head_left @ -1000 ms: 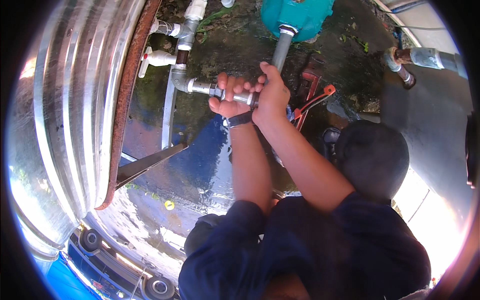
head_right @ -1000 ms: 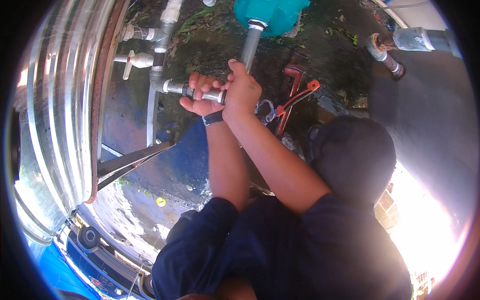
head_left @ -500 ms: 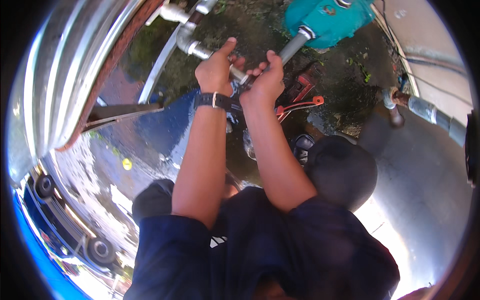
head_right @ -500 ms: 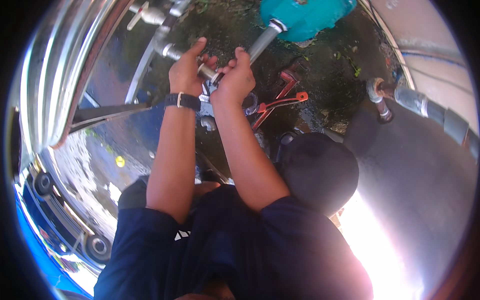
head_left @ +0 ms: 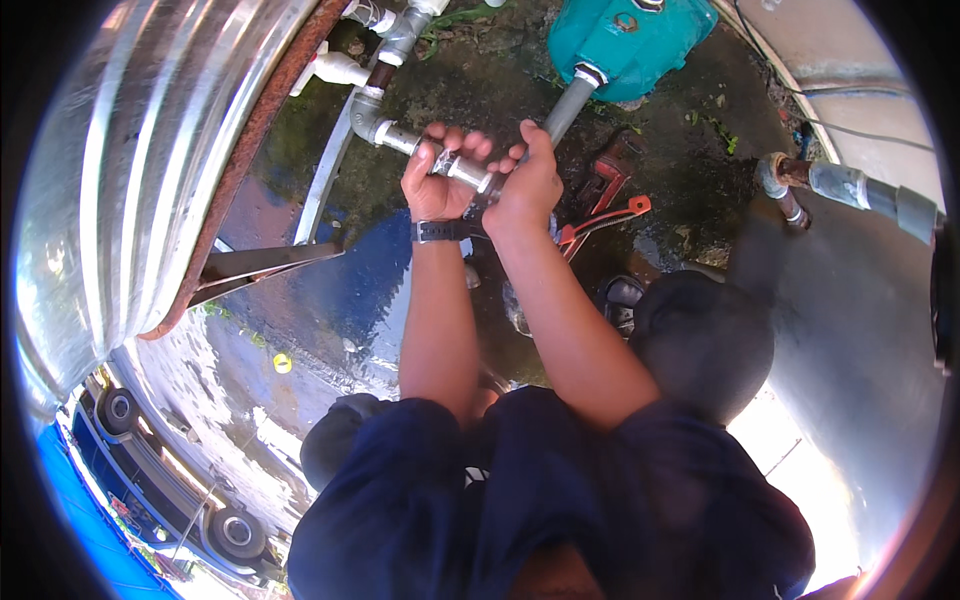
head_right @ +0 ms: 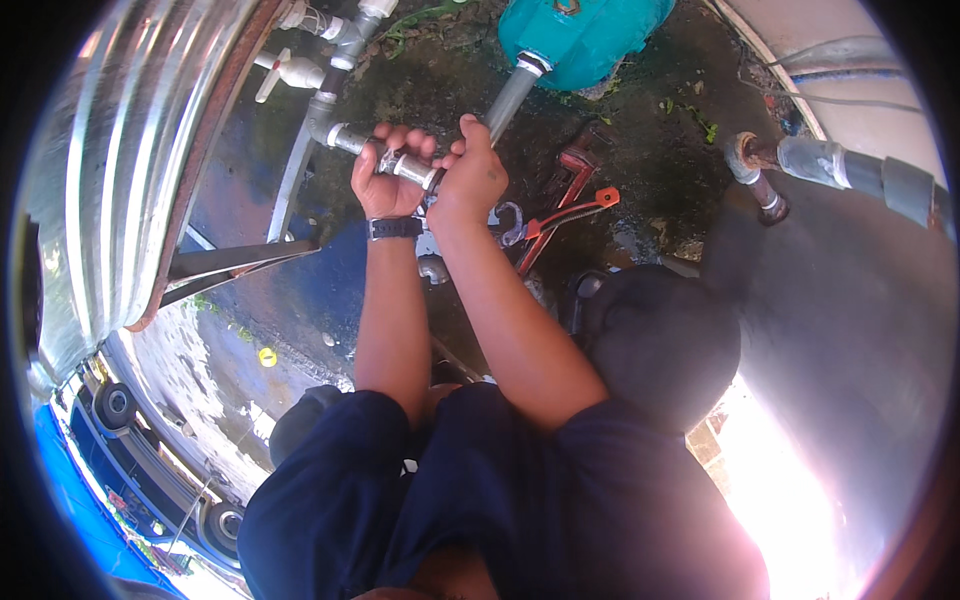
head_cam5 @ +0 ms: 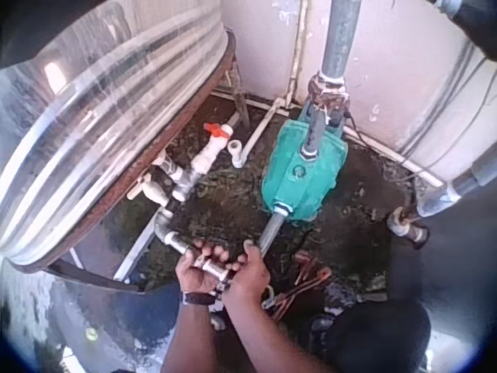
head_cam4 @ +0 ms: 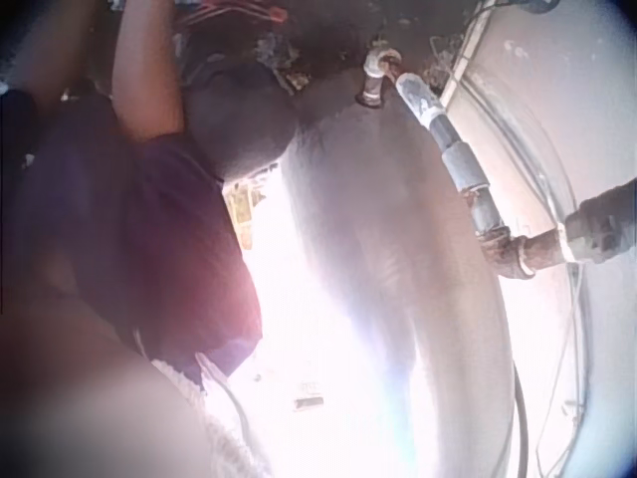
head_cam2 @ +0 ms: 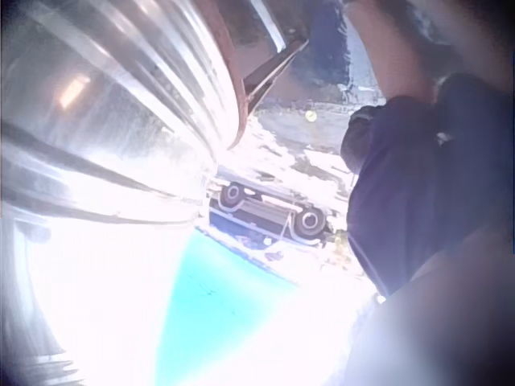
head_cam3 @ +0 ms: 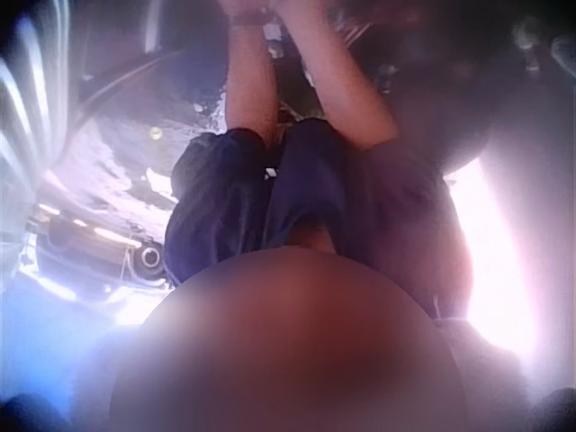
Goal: The person uses a pipe wrench to loosen and remove a pipe fitting from a water tank assembly, then wraps the threads with white tape and reinstalls the fitting, tightening it with the wrench. Water leaks from the joint during the process.
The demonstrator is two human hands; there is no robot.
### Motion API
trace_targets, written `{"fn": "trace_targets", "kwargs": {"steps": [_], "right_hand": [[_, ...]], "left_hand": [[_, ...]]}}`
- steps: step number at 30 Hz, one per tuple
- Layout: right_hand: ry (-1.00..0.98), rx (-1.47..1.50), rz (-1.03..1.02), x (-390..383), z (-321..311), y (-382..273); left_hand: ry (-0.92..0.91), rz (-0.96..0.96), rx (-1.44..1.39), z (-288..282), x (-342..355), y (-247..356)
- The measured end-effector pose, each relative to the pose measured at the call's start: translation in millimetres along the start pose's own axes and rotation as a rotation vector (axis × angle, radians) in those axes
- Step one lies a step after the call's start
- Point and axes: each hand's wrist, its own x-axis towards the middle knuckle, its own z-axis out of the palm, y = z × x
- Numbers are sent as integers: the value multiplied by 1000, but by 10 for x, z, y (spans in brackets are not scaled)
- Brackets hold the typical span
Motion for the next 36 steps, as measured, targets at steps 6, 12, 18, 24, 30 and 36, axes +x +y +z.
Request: {"fn": "trace_targets", "kwargs": {"steps": [6, 12, 18, 24, 30, 36], "right_hand": [[-16, 20, -34, -9, -6, 30], [-72, -20, -57, 10, -52, 55], [-31, -72, -58, 40, -42, 75], [5, -5, -22, 55, -52, 75], [-14, -116, -66, 58, -61, 65], [28, -391, -371, 18, -150, 84]], "left_hand": [[766, 1, 480, 661, -110, 100], [926, -161, 560, 809, 124, 68], [716, -113, 393, 553, 61, 71], [348, 1, 170, 228, -49, -36], [126, -35, 239, 102, -54, 45], [271, -180, 159, 246, -244, 328]]}}
